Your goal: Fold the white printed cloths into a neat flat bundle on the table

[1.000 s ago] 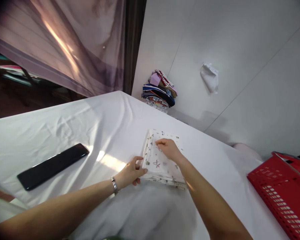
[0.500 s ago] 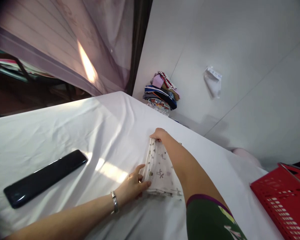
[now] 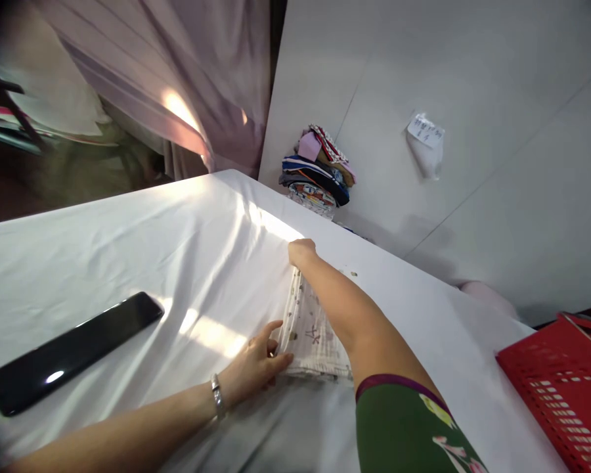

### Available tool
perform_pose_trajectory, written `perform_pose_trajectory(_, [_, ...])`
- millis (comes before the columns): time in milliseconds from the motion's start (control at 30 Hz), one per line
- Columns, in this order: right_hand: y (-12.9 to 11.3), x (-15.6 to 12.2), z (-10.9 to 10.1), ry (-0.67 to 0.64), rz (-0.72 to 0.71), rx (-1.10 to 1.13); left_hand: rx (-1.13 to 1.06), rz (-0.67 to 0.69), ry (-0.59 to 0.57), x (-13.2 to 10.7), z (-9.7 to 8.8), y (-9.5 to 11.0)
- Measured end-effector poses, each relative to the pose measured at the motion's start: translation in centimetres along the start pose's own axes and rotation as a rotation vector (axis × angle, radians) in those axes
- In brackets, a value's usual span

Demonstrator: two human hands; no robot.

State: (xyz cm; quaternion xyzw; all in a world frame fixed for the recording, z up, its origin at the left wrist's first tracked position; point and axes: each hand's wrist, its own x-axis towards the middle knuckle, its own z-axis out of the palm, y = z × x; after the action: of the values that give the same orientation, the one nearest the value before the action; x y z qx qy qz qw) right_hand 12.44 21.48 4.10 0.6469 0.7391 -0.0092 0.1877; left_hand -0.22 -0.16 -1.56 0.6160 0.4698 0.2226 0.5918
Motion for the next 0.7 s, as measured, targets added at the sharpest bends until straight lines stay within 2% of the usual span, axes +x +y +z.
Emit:
perform_pose_trajectory(200, [0.0,-0.3,0.3,0.025,0.017,0.087,0.013,-0.036,-0.002,0.0,-0.1,0.3])
perform_pose_trajectory(333, [2.4,-1.6,-0.5,0.004,0.033,0.212,0.010,-0.024,-0.002,-0.1,-0.3,0.5])
perform_pose_trajectory(433, [4.1,-3.6,-0.4,0.001,0.054,0.293,0.007,-0.012,0.000,-0.1,-0.4,0.6])
perform_pose_trajectory(533, [4.5,-5.5,0.5,-0.085,0.050,0.378,0.008,-0.015,0.005,-0.1,-0.4,0.7])
perform_pose_trajectory(700, [2.9,-7.1,1.5,-0.259,0.015,0.407,0.023,-0.019,0.010,-0.1,-0.4,0.8])
